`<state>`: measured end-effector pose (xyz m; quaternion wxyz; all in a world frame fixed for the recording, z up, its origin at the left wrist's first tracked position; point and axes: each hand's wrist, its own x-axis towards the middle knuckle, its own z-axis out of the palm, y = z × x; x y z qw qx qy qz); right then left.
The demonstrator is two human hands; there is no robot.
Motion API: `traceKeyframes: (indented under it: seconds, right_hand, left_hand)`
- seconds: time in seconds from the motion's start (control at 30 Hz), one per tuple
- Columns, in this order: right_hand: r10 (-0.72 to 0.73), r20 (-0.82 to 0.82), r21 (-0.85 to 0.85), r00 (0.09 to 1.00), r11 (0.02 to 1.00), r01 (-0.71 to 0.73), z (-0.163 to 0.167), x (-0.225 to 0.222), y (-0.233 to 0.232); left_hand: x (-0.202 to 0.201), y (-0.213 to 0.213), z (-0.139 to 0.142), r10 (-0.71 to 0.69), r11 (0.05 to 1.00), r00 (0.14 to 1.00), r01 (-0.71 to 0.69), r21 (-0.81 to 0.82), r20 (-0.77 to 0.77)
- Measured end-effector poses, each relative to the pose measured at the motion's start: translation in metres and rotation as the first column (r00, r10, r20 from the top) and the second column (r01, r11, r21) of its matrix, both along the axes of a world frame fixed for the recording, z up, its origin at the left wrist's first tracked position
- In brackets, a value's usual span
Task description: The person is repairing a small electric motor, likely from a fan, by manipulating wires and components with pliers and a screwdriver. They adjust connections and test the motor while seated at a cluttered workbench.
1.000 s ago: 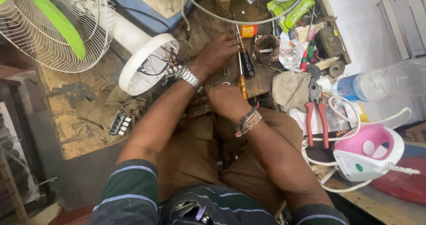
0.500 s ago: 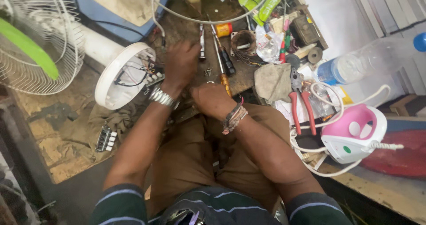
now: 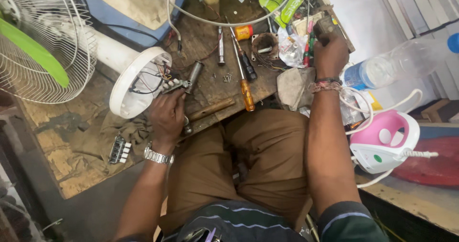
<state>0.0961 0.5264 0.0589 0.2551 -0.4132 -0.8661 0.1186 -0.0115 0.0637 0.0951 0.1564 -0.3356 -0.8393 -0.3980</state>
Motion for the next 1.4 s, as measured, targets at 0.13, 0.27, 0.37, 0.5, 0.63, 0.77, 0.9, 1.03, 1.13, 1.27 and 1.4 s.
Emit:
traceKeyframes:
  seconds: [0.13, 0.27, 0.37, 0.5, 0.63, 0.77, 0.9, 1.03, 1.13, 1.27, 1.4]
  right_hand:
    - [0.047, 0.019, 0.163, 0.999, 0.985, -0.049, -0.019, -0.009, 0.001]
    - [-0.014, 0.182, 0.094, 0.983, 0.996, -0.004, -0.019, -0.021, -0.003]
    - [0.004, 0.187, 0.149, 0.982, 0.988, -0.033, -0.019, -0.02, -0.004]
    - [0.022, 0.138, 0.133, 0.99, 0.99, -0.04, -0.005, -0.022, -0.009]
    - [0.125, -0.076, 0.201, 0.989, 0.974, -0.108, 0.051, -0.019, -0.033]
    - [0.521, -0.171, 0.331, 0.836, 0.83, -0.45, 0.109, -0.009, -0.116]
    - [0.808, -0.295, -0.144, 0.51, 0.49, -0.86, 0.115, -0.017, -0.233]
    - [0.772, -0.354, -0.361, 0.528, 0.408, -0.839, 0.1, -0.041, -0.268]
    - [0.644, -0.407, -0.455, 0.648, 0.472, -0.755, 0.076, -0.056, -0.259]
    - [0.717, -0.281, -0.416, 0.638, 0.508, -0.754, 0.033, -0.071, -0.257]
    - [0.701, -0.241, -0.487, 0.671, 0.51, -0.709, 0.003, -0.08, -0.269]
  left_hand:
    - [0.008, -0.005, -0.01, 0.034, 0.998, 0.991, -0.04, 0.041, 0.127]
    - [0.016, -0.004, -0.018, 0.053, 0.992, 0.999, -0.054, 0.112, 0.012]
    - [0.02, -0.008, -0.016, 0.069, 0.984, 0.997, -0.072, 0.16, 0.027]
    - [0.02, -0.012, -0.005, 0.124, 0.976, 0.99, -0.134, 0.169, 0.071]
    - [0.016, -0.009, 0.012, 0.112, 0.963, 0.987, -0.135, 0.232, 0.112]
    - [0.015, 0.003, 0.025, -0.003, 0.988, 1.0, -0.001, 0.152, 0.03]
    - [0.015, 0.014, 0.025, -0.213, 0.977, 0.976, 0.214, 0.017, -0.031]
    - [0.012, 0.016, 0.017, -0.159, 0.986, 0.968, 0.164, -0.009, 0.193]
    - [0.0, 0.009, 0.013, -0.106, 0.987, 0.971, 0.078, 0.138, 0.214]
    - [-0.02, 0.012, 0.014, -0.146, 0.944, 0.89, -0.005, 0.329, 0.432]
    - [-0.033, 0.021, 0.007, -0.204, 0.902, 0.871, -0.01, 0.432, 0.446]
